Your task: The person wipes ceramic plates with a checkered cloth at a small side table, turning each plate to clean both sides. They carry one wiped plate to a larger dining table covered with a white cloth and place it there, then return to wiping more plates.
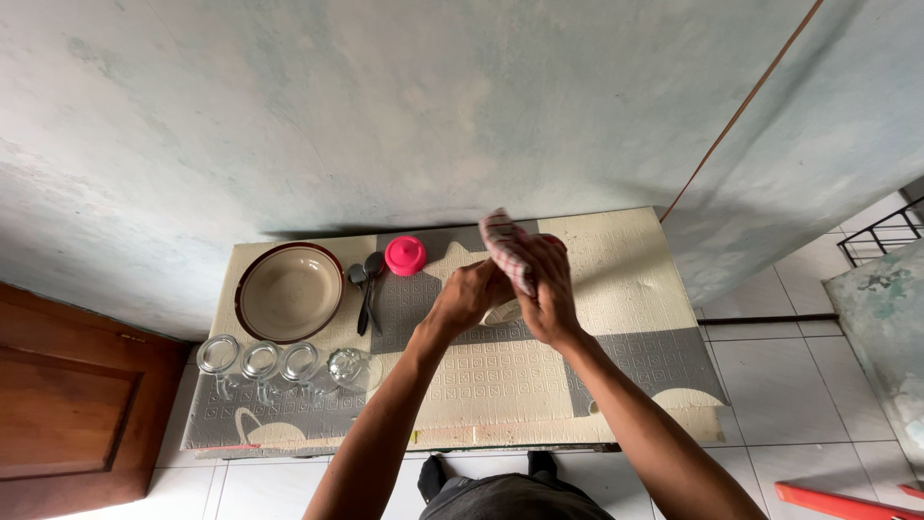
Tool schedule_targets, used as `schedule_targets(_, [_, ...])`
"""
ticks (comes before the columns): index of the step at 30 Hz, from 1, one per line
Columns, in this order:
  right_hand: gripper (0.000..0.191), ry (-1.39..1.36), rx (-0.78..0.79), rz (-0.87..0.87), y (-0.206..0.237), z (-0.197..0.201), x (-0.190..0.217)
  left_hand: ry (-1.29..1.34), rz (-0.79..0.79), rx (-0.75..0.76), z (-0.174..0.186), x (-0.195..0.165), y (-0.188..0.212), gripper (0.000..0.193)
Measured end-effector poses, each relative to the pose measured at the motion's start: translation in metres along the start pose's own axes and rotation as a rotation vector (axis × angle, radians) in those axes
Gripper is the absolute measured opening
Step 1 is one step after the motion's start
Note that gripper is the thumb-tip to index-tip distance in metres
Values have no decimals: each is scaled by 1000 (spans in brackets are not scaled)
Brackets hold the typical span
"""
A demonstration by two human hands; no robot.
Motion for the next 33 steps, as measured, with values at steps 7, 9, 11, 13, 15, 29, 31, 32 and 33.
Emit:
schedule_targets(7, [62, -385, -25, -415, 5, 1, -25, -136, 127, -98, 9, 9, -1, 30])
schedule_targets(9, [68, -304, -15, -160, 0, 2, -4, -159, 133, -111, 8, 12, -3, 29])
schedule_targets(11, [62, -146, 56, -163, 3, -7, -8, -49, 129, -117, 4, 13, -4, 29])
schedule_targets(13, [60, -142, 99, -360, 9, -15, -26, -45, 139, -129, 1, 18, -3, 29])
schedule_targets(15, [64, -282, 114, -751, 29, -24, -52, -137, 160, -144, -1, 24, -3, 30])
schedule_targets(29, [45, -38, 20, -151, 3, -7, -24, -65, 192, -279, 13, 13, -18, 32])
schedule_targets(31, [52, -106, 17, -58, -8, -3, -4, -31, 190, -318, 22, 4, -24, 32])
schedule_targets(32, [53, -63, 47, -39, -15, -2, 2, -30, 182, -334, 26, -1, -27, 32])
schedule_targets(33, [55, -21, 79, -21, -25, -2, 7, -28, 175, -350, 30, -5, -29, 32])
Point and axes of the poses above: each hand's wrist, its own y-axis away from the middle knuckle, its own z-axis out of the back of the hand, x = y × z, the point moved 9 cm from there along -y, towards the middle knuckle, and after that the axes turned 13 degrees about -x, right-handed, at the moved point
